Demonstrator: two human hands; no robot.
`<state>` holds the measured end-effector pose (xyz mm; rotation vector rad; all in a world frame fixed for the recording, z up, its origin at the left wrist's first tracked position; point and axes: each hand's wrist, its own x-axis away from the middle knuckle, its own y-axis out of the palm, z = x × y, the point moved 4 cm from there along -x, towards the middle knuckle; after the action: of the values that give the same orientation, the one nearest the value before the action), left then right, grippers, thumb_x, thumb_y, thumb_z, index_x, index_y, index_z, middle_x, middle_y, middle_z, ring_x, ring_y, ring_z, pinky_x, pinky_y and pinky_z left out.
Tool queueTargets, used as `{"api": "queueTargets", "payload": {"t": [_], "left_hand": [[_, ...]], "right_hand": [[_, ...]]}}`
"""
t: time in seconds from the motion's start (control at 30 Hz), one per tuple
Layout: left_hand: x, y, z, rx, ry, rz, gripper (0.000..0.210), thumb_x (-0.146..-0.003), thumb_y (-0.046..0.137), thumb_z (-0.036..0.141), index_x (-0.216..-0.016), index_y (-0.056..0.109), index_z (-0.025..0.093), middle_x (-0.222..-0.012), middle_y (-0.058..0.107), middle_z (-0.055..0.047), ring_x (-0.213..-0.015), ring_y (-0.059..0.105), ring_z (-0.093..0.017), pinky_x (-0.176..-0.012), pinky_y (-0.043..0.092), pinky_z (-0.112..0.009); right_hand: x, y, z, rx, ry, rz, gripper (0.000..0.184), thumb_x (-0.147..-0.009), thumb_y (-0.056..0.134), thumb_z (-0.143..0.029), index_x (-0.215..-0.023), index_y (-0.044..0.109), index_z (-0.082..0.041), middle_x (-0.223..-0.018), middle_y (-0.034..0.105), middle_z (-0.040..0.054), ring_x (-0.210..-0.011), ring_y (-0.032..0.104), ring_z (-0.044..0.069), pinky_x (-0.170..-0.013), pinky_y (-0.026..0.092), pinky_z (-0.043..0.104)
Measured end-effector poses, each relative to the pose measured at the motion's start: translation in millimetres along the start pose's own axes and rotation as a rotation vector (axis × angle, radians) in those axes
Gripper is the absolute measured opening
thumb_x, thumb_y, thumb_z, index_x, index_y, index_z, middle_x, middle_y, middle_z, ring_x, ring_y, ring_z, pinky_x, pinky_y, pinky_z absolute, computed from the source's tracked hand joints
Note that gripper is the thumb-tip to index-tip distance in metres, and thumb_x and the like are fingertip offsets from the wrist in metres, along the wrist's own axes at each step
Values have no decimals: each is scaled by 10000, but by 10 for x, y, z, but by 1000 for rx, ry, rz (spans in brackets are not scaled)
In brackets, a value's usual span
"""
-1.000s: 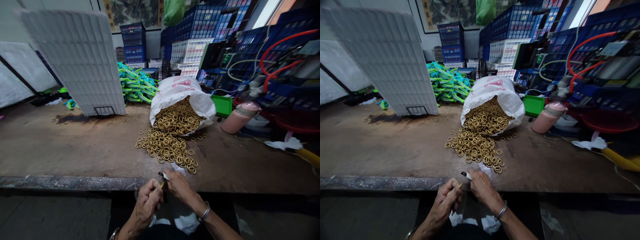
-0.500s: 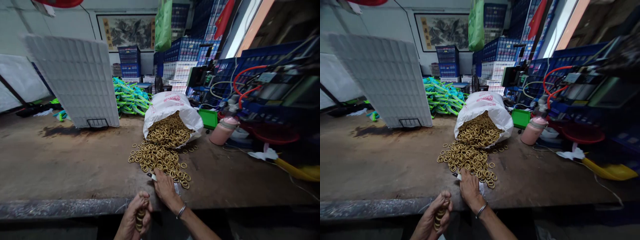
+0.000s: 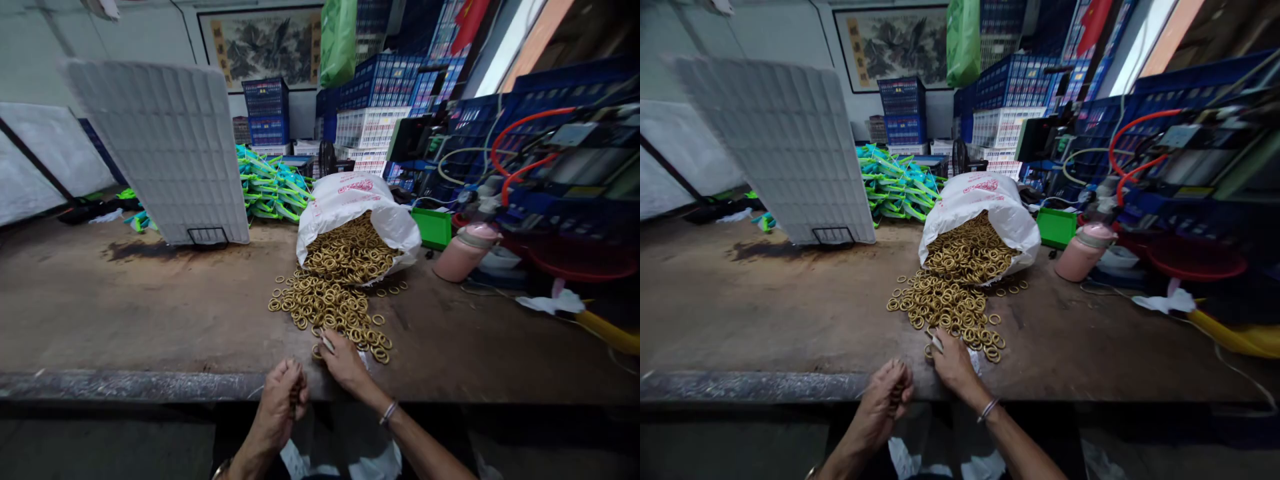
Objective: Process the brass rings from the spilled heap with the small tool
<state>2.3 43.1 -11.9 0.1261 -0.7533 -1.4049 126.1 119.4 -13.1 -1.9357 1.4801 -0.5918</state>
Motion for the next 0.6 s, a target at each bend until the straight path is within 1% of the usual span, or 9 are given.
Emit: {"api": "queueTargets", "payload": {"t": [0.07, 0.1, 0.17, 0.23, 0.27, 0.37, 0.43, 0.53, 0.6], "left_hand": [[-12, -17, 31, -223, 145, 39, 253, -723, 563, 426, -734, 489, 184, -460, 392, 83, -361, 301, -45, -341, 206, -150], [-10, -20, 51, -323, 224, 45, 233, -734, 553, 407, -798, 519, 185, -461, 388, 85, -371, 301, -50, -364, 238, -158], [6, -9, 91, -488, 364, 22, 231, -746, 546, 350, -903, 567, 181, -518, 433, 63, -437, 358, -67, -446, 314, -178], [29, 12, 116, -612, 441, -22, 233, -758, 528, 308, -934, 604, 175, -611, 508, 21, -530, 430, -94, -542, 364, -203], [38, 24, 124, -656, 460, -47, 234, -765, 516, 295, -940, 615, 174, -662, 544, -1, -579, 462, -111, -586, 379, -217], [60, 52, 148, -710, 500, -87, 214, -780, 491, 275, -922, 619, 178, -762, 603, -34, -673, 515, -145, -660, 391, -241], [71, 63, 159, -718, 510, -96, 178, -788, 484, 273, -860, 614, 176, -737, 606, -28, -666, 518, -143, -660, 388, -238], [90, 72, 165, -725, 487, -93, 166, -795, 477, 281, -774, 598, 169, -663, 584, -8, -611, 490, -127, -617, 373, -224], [102, 74, 171, -716, 463, -75, 177, -795, 476, 289, -734, 586, 164, -637, 563, 1, -582, 466, -117, -589, 362, -217]], "right_hand": [[32, 18, 6, -244, 78, -85, 74, -697, 447, -184, -623, 439, -181, -537, 409, -58, -525, 400, 84, -501, 282, 194], [59, 32, -1, -369, 136, -141, 72, -687, 452, -202, -622, 428, -184, -506, 368, -74, -473, 361, 71, -461, 265, 186], [132, 59, -33, -597, 272, -262, 78, -679, 461, -246, -648, 411, -196, -467, 293, -103, -378, 259, 48, -382, 200, 176], [207, 70, -88, -762, 374, -359, 123, -672, 481, -289, -675, 391, -206, -462, 269, -120, -333, 178, 29, -338, 133, 168], [237, 69, -119, -822, 399, -392, 145, -665, 494, -302, -687, 385, -209, -467, 276, -124, -326, 162, 23, -327, 117, 162], [297, 62, -187, -922, 425, -437, 187, -642, 530, -310, -705, 384, -210, -477, 300, -129, -325, 168, 13, -313, 120, 144], [321, 70, -202, -940, 435, -440, 188, -647, 530, -316, -711, 390, -207, -475, 298, -129, -324, 179, 11, -311, 128, 138], [341, 86, -199, -899, 409, -412, 207, -701, 481, -389, -735, 425, -193, -509, 378, -103, -320, 209, 12, -307, 132, 147], [346, 94, -186, -828, 372, -383, 275, -737, 431, -455, -729, 450, -181, -517, 402, -84, -324, 223, 19, -312, 141, 162]]}}
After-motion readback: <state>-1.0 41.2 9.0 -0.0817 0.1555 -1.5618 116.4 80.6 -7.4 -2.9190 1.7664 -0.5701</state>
